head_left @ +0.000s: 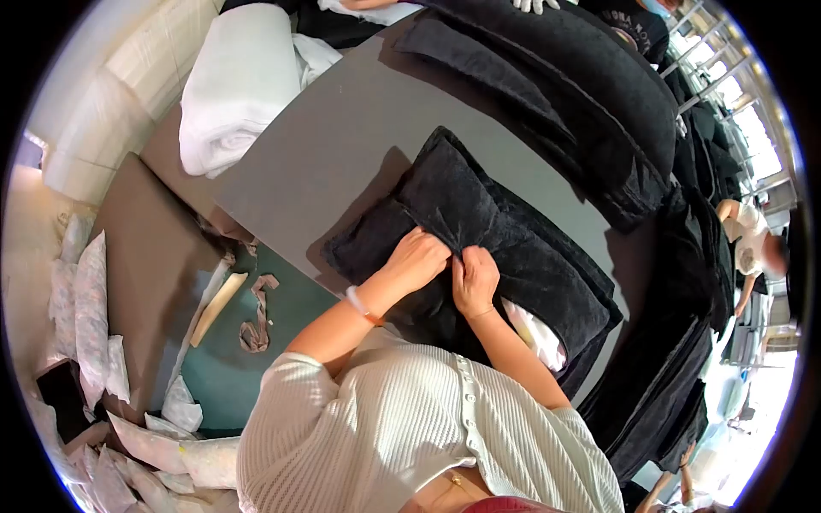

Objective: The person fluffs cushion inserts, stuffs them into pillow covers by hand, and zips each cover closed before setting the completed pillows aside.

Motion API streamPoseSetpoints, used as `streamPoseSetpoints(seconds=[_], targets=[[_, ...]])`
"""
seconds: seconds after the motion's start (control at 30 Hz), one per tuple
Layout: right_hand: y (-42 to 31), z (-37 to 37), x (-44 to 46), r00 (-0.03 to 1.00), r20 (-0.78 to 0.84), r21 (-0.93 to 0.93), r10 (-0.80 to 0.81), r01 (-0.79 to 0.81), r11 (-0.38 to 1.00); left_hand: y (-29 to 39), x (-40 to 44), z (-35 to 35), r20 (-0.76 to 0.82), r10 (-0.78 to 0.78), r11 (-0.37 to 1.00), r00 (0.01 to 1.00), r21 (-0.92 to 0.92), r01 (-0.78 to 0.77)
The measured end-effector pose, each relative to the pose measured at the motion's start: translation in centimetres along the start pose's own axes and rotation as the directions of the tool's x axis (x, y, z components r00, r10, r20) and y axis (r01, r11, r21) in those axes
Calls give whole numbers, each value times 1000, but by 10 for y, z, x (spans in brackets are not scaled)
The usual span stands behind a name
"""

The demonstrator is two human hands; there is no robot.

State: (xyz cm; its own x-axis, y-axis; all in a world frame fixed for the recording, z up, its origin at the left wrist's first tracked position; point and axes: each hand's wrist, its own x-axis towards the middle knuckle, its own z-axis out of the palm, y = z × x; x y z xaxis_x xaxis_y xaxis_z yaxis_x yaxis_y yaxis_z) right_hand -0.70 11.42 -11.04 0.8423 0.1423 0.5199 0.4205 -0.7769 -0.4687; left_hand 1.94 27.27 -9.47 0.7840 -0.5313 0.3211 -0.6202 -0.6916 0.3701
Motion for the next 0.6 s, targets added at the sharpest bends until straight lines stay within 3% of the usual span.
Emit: streamPoseSetpoints(seconds=[0.07,0.13,0.17,0.2,0.27,0.3,0.4,0.47,0.53,0.6], targets=[[-1,-4,-5,999,15,30,-44,43,999,0,-10,-20,31,33,998,999,-61,-31],[-6,-8,-4,999,12,46,-46,45,998,-3,-17,-34,-108,174,975,979,-123,-187],[-8,-9,-3,998,6,55,-60,59,997,-4,-18,-31,-219,255,958,942,-77,-278],[-9,-10,-5,999,2,65,-42,42,997,-3,-20,-31,-199,260,957,945,-78,-280],[-9,-12,-3,999,15,86,-40,39,996,-6,-18,-31,-361,330,939,872,34,-342],[-11,-13,-1,999,-11,98,-38,39,994,-8,-17,-33,-349,340,936,873,32,-351],[-11,-18,-2,997,82,71,-8,2,998,-16,-20,-47,-254,270,961,929,12,-276],[-9,-17,-2,997,80,72,1,-7,997,-34,-13,-60,-304,220,975,927,50,-215],[-10,-17,-5,996,89,73,15,-22,997,-49,-6,-65,-233,23,995,972,95,0],[-10,-17,-2,994,108,79,11,-20,997,-66,0,-67,-119,-151,988,981,12,153]])
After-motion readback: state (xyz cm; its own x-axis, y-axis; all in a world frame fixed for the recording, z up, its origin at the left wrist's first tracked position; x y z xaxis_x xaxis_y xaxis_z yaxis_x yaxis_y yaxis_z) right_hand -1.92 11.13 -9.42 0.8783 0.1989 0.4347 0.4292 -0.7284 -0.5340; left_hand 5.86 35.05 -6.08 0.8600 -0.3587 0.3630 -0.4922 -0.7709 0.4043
